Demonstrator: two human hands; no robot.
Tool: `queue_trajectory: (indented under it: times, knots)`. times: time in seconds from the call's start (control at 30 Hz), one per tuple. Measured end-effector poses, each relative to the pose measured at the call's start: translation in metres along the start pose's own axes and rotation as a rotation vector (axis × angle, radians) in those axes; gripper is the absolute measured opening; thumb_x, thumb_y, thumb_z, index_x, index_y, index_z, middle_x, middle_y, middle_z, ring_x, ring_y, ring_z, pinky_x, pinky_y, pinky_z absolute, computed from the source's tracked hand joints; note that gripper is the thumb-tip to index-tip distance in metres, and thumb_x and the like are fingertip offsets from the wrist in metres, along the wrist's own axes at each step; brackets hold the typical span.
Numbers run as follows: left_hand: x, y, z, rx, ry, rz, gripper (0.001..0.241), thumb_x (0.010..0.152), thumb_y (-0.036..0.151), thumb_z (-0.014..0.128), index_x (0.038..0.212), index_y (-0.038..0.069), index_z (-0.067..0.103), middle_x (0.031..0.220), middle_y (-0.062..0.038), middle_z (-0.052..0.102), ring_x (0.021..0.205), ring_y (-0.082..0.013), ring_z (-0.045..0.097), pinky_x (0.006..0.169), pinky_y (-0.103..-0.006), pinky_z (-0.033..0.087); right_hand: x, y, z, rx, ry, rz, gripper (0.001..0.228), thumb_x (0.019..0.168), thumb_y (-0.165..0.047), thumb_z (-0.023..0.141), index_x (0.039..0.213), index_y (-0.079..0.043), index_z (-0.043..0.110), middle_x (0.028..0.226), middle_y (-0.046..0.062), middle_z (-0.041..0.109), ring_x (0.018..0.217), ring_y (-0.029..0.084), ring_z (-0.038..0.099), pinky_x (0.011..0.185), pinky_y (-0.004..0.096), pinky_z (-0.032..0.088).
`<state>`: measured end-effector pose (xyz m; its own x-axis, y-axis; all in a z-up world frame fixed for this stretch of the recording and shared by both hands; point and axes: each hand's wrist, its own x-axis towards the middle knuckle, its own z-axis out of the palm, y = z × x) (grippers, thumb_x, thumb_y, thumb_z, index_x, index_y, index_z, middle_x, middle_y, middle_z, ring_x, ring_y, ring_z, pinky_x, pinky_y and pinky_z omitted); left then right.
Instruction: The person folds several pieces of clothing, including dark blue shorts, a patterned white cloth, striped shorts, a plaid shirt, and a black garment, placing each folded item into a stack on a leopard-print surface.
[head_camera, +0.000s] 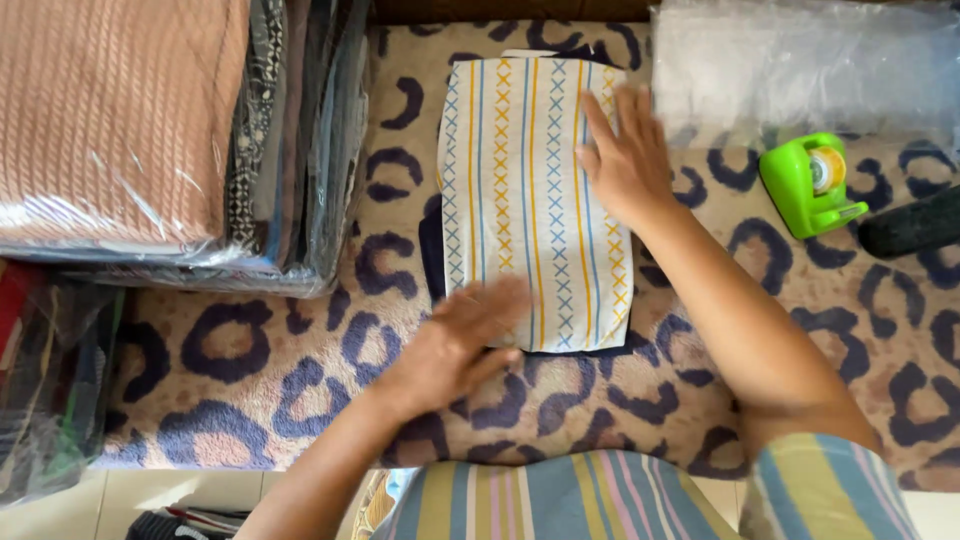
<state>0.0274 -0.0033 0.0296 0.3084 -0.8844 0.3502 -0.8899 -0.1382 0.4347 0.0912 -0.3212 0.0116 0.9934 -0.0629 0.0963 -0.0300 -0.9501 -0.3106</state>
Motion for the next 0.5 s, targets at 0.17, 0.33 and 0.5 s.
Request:
queue_trajectory:
  times: [0.17,0.33,0.5]
  knots:
    - [-0.024,-0.023,0.010,0.259,0.057,-0.009,0.079,0.085,0.031,0.076,0.157,0.020,0.047,0.161,-0.010,0.046,0.147,-0.0319,0.045,0.116,-0.0631,0.032,-0.101,-0.021,0.003,0.138,0.092,-0.586,0.082,0.089,-0.050,0.069,0.160,-0.022,0.041,0.169,0.026,0.019,0.156,0.046,0.013,0.117,0.065,0.021]
    - [-0.034,-0.029,0.023,0.331,0.095,0.009,0.061,0.097,0.018,0.060,0.156,0.026,0.047,0.160,-0.010,0.048,0.142,-0.0319,0.050,0.109,-0.0615,0.043,-0.173,-0.008,0.021,-0.149,-0.156,-0.587,0.075,0.098,-0.041,0.053,0.165,-0.030,0.022,0.168,0.020,0.023,0.158,0.039,0.011,0.121,0.062,0.010]
    - [-0.040,-0.016,-0.009,0.149,0.037,-0.036,0.043,0.096,0.022,0.062,0.139,0.029,0.064,0.153,-0.010,0.055,0.139,-0.0353,0.052,0.108,-0.0638,0.042,-0.198,0.022,-0.001,-0.091,-0.118,-0.569,0.068,0.091,-0.028,0.061,0.156,-0.036,0.042,0.172,0.009,0.020,0.159,0.033,0.009,0.121,0.059,0.012]
